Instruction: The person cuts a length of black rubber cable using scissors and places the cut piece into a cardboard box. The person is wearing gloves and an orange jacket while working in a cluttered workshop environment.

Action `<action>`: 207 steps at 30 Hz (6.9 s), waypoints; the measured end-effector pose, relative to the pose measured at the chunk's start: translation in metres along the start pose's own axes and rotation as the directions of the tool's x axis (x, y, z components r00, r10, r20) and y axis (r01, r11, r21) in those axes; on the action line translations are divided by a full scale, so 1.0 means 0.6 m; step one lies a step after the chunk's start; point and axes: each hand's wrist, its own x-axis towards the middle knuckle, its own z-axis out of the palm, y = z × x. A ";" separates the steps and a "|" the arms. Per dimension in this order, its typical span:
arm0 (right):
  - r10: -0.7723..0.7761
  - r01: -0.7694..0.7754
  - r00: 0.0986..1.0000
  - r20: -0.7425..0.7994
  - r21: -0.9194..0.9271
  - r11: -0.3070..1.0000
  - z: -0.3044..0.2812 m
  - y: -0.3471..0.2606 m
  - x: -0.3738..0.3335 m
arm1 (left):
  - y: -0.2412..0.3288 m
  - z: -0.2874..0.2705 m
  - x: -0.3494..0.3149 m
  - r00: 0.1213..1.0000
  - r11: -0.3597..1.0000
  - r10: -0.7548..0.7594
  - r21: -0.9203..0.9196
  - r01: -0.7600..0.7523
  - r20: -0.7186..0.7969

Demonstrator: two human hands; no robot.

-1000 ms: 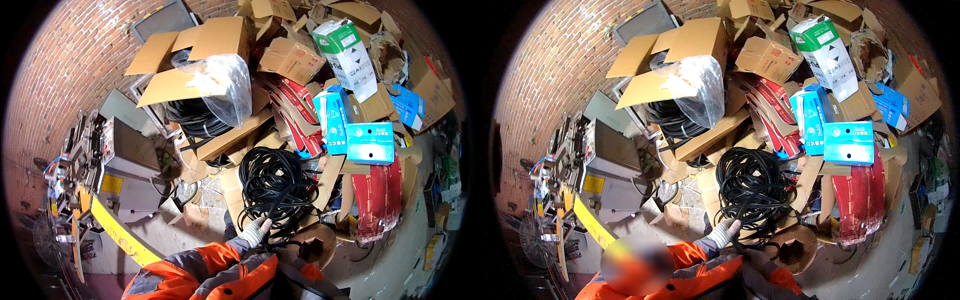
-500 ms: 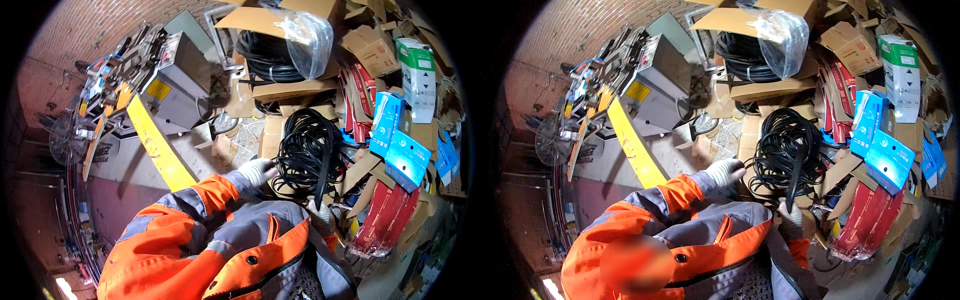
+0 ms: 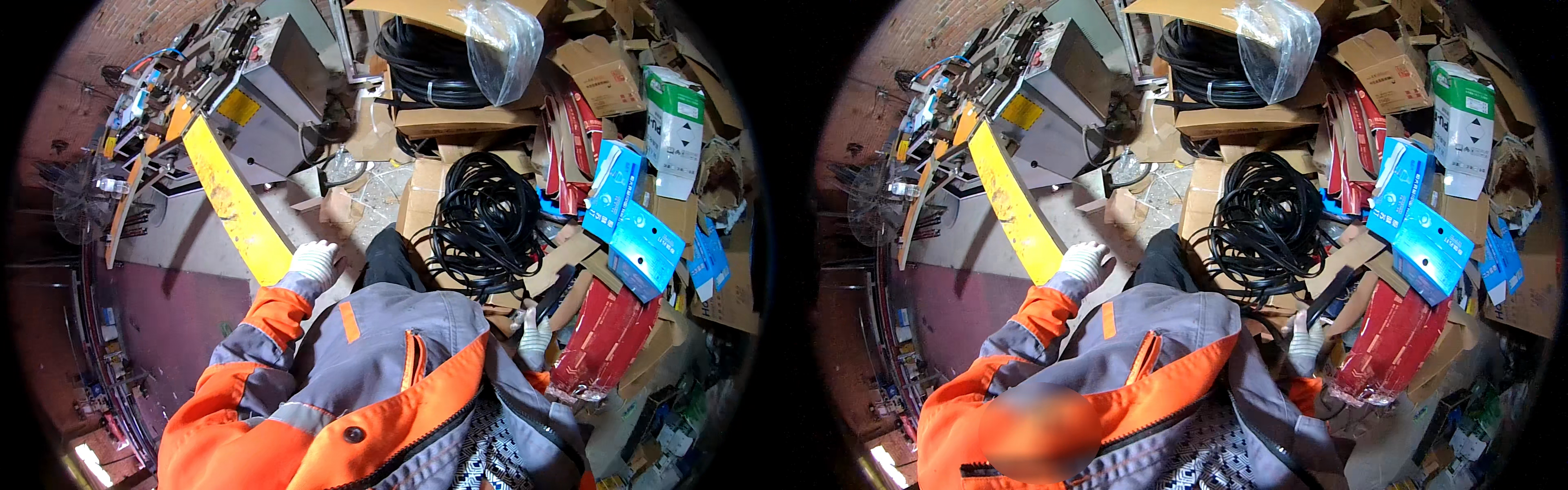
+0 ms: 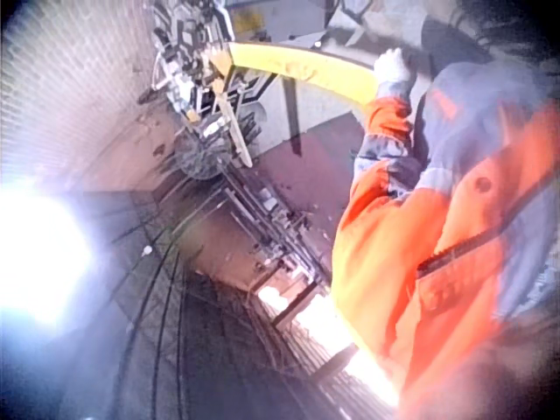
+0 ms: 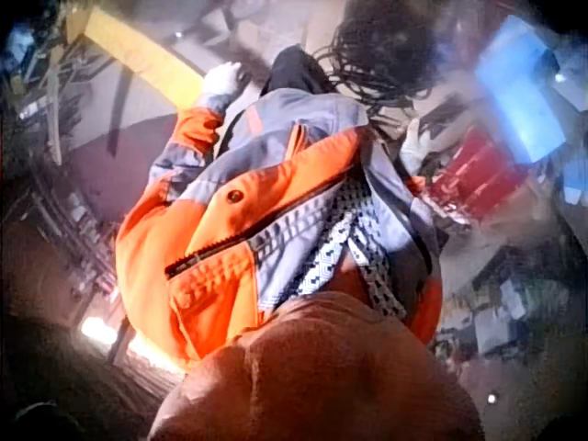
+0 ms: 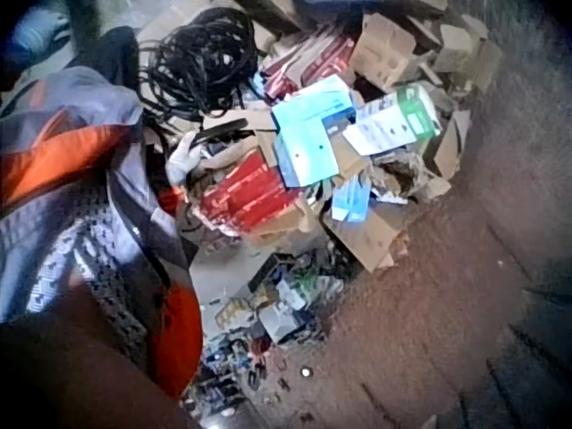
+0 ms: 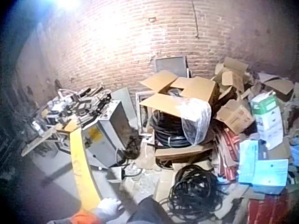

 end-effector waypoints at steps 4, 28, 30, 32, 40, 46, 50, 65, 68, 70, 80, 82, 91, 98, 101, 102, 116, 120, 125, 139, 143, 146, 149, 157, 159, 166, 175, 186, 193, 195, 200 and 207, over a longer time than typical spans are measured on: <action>-0.220 0.220 0.975 -0.035 0.020 0.975 0.049 -0.087 0.023 | -0.020 -0.009 -0.004 0.997 0.999 0.028 -0.021 -0.027 0.069; -0.578 0.466 0.816 0.027 -0.623 0.628 0.690 -0.515 0.815 | -0.238 -0.343 0.588 0.940 0.749 0.312 -0.572 -0.335 -0.141; -0.668 0.612 0.730 0.144 -0.574 0.544 0.722 -0.489 0.873 | -0.253 -0.457 0.686 0.923 0.646 0.158 -0.670 -0.366 -0.351; -0.540 0.446 0.839 0.067 -0.652 0.613 0.743 -0.463 0.890 | -0.256 -0.589 0.784 0.736 0.595 0.201 -0.517 -0.616 -0.646; -0.628 0.302 0.777 0.047 -0.903 0.306 0.773 -0.435 0.920 | -0.155 -0.791 1.210 0.399 0.451 0.557 -0.138 -0.882 -0.728; -0.761 0.341 0.634 0.141 -0.934 0.111 0.746 -0.416 0.927 | 0.053 -0.800 1.411 0.602 0.612 0.764 -0.034 -0.790 -0.231; -0.713 0.483 0.690 -0.121 -0.657 0.579 0.769 -0.396 0.945 | 0.093 -0.735 1.547 0.591 0.588 0.806 0.134 -0.797 -0.024; -0.705 0.253 0.709 0.021 -0.940 0.227 0.756 -0.408 0.940 | 0.109 -0.742 1.580 0.573 0.574 0.819 0.049 -0.817 -0.027; -0.655 0.309 0.745 -0.126 -0.805 0.506 0.735 -0.376 0.965 | 0.119 -0.711 1.633 0.443 0.436 0.892 -0.089 -0.895 -0.087; -0.638 0.328 0.752 -0.167 -0.744 0.582 0.732 -0.370 0.966 | 0.134 -0.711 1.617 0.487 0.483 0.870 -0.070 -0.873 -0.078; -0.688 0.232 0.713 -0.134 -0.881 0.412 0.731 -0.366 0.949 | 0.152 -0.737 1.561 0.531 0.533 0.845 -0.010 -0.846 0.071; -0.707 0.281 0.707 -0.025 -0.907 0.313 0.754 -0.389 0.936 | 0.144 -0.736 1.557 0.551 0.554 0.829 -0.003 -0.833 0.095; -0.613 0.200 0.787 -0.074 -0.909 0.367 0.737 -0.382 0.933 | 0.165 -0.760 1.521 0.652 0.662 0.719 0.047 -0.748 0.243; -0.619 0.251 0.784 -0.043 -0.890 0.380 0.730 -0.366 0.938 | 0.178 -0.731 1.551 0.623 0.651 0.749 -0.081 -0.754 0.223; -0.535 0.242 0.842 -0.074 -0.833 0.497 0.740 -0.366 0.930 | 0.181 -0.724 1.553 0.630 0.661 0.732 -0.046 -0.749 0.260; -0.558 0.248 0.827 -0.059 -0.854 0.457 0.744 -0.373 0.927 | 0.186 -0.724 1.550 0.641 0.671 0.717 -0.020 -0.741 0.274; -0.532 0.203 0.843 -0.076 -0.872 0.445 0.732 -0.381 0.906 | 0.168 -0.688 1.459 0.610 0.632 0.774 -0.160 -0.758 0.169; -0.625 0.296 0.779 -0.051 -0.849 0.438 0.715 -0.352 0.922 | 0.168 -0.670 1.475 0.666 0.689 0.710 -0.032 -0.724 0.229; -0.591 0.282 0.803 -0.082 -0.821 0.497 0.716 -0.349 0.926 | 0.164 -0.638 1.455 0.690 0.693 0.721 0.033 -0.720 -0.070; -0.622 0.257 0.782 -0.041 -0.887 0.382 0.686 -0.312 0.941 | 0.187 -0.635 1.505 0.616 0.645 0.760 -0.131 -0.753 0.208; -0.554 0.208 0.827 -0.096 -0.864 0.459 0.702 -0.319 0.939 | 0.170 -0.612 1.543 0.540 0.544 0.838 -0.190 -0.817 0.079; -0.562 0.233 0.821 -0.102 -0.839 0.492 0.694 -0.315 0.938 | 0.176 -0.604 1.540 0.475 0.446 0.880 -0.315 -0.838 -0.020; -0.539 0.234 0.834 -0.121 -0.806 0.544 0.707 -0.344 0.924 | 0.177 -0.630 1.505 0.464 0.438 0.884 -0.247 -0.865 -0.059; -0.181 0.125 0.976 -0.124 -0.363 0.924 0.821 -0.482 0.853 | 0.164 -0.664 1.516 0.674 0.692 0.705 0.005 -0.722 -0.221; -0.168 0.146 0.983 -0.078 -0.228 0.963 0.859 -0.510 0.849 | 0.161 -0.677 1.512 0.703 0.742 0.599 -0.063 -0.667 -0.383; -0.171 0.298 0.945 0.277 -0.521 0.800 0.977 -0.565 0.916 | 0.148 -0.683 1.512 0.600 0.614 0.619 -0.165 -0.772 -0.506; -0.668 0.661 0.583 0.463 -0.748 0.058 0.985 -0.454 1.048 | 0.162 -0.646 1.519 0.649 0.649 0.760 0.001 -0.761 -0.043; -0.851 -0.030 0.151 0.503 -0.858 -0.512 0.741 -0.680 1.078 | 0.128 -0.656 1.546 0.747 0.748 0.663 0.007 -0.664 -0.052; -0.842 -0.380 0.530 -0.100 -0.916 -0.130 0.650 -0.603 1.172 | 0.166 -0.639 1.568 0.683 0.684 0.730 0.033 -0.729 -0.037; -0.732 -0.467 0.644 -0.223 -0.872 -0.145 0.685 -0.608 1.182 | 0.165 -0.648 1.542 0.696 0.696 0.718 0.017 -0.718 -0.010; -0.649 -0.455 0.742 -0.168 -0.837 -0.303 0.698 -0.635 1.182 | 0.144 -0.693 1.495 0.691 0.693 0.721 -0.047 -0.720 0.041; -0.586 -0.283 0.809 -0.037 -0.898 -0.335 0.647 -0.670 1.201 | 0.134 -0.681 1.505 0.694 0.685 0.718 -0.128 -0.717 -0.046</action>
